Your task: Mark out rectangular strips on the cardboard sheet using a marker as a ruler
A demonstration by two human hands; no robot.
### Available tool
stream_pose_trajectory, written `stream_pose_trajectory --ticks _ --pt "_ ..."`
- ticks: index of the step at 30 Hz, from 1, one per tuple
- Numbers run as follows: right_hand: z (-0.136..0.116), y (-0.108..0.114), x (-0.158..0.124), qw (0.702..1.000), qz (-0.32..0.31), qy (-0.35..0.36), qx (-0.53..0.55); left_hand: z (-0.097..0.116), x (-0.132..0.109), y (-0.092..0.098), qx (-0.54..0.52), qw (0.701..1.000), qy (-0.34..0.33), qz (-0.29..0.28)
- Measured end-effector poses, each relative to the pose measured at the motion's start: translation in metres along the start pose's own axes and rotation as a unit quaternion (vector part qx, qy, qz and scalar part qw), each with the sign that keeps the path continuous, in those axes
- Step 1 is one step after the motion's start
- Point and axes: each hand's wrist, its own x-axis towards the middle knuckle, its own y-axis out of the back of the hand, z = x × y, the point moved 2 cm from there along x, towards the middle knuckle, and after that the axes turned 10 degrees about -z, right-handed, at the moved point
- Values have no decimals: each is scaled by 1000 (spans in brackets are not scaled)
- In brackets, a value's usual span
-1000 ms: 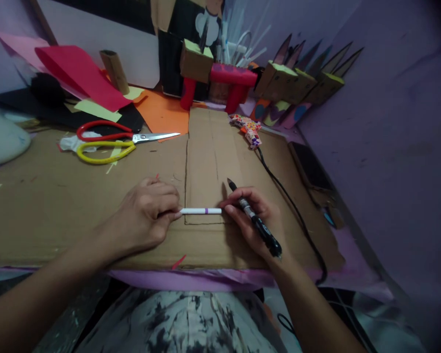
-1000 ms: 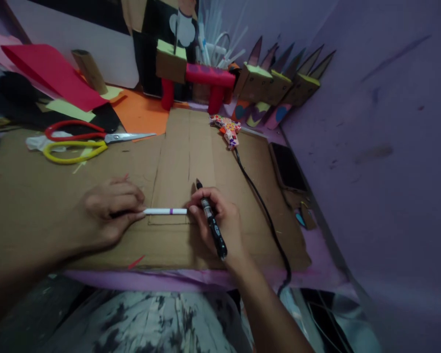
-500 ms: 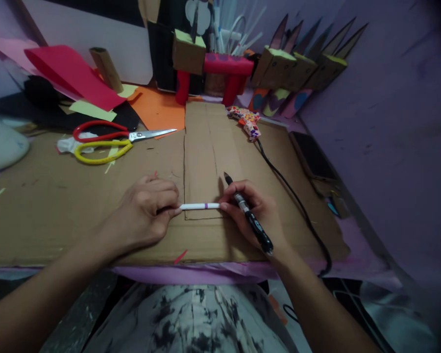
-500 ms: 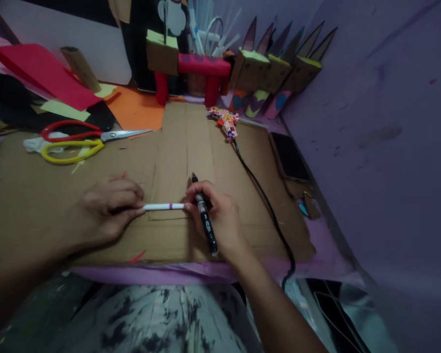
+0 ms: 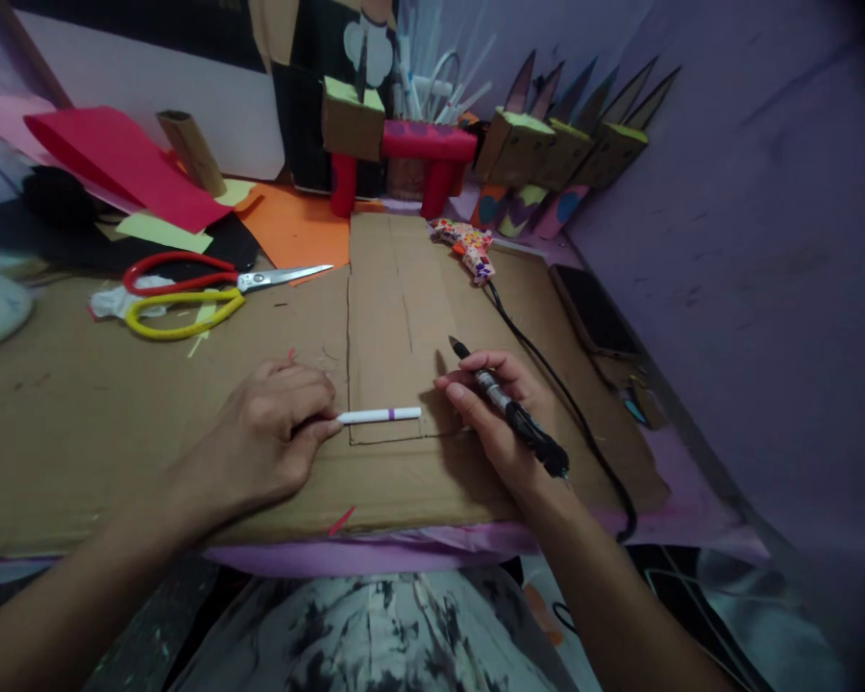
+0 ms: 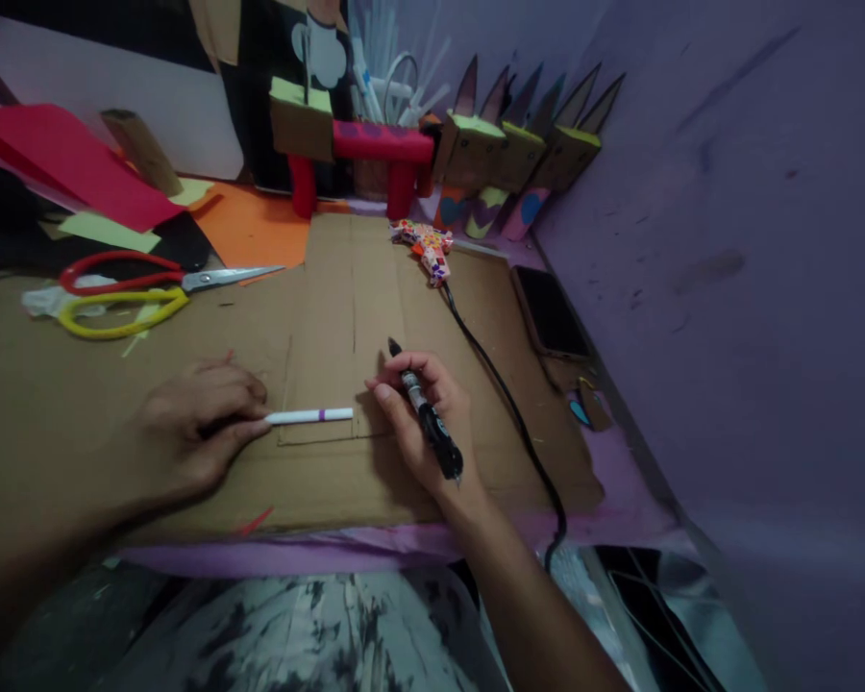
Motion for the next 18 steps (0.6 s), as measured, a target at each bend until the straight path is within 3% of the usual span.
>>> stream_pose_trajectory --ticks 7,10,14,18 --pt "-9 4 -5 997 46 -27 56 -7 -6 2 -31 992 112 55" --pt "-9 2 -7 997 63 -13 39 -5 -6 1 -11 991 109 71" --pt "-10 8 -7 989 80 40 -121 3 -3 2 36 989 114 86" --pt "-10 25 -5 930 19 89 -357 9 -2 4 66 981 131 126"
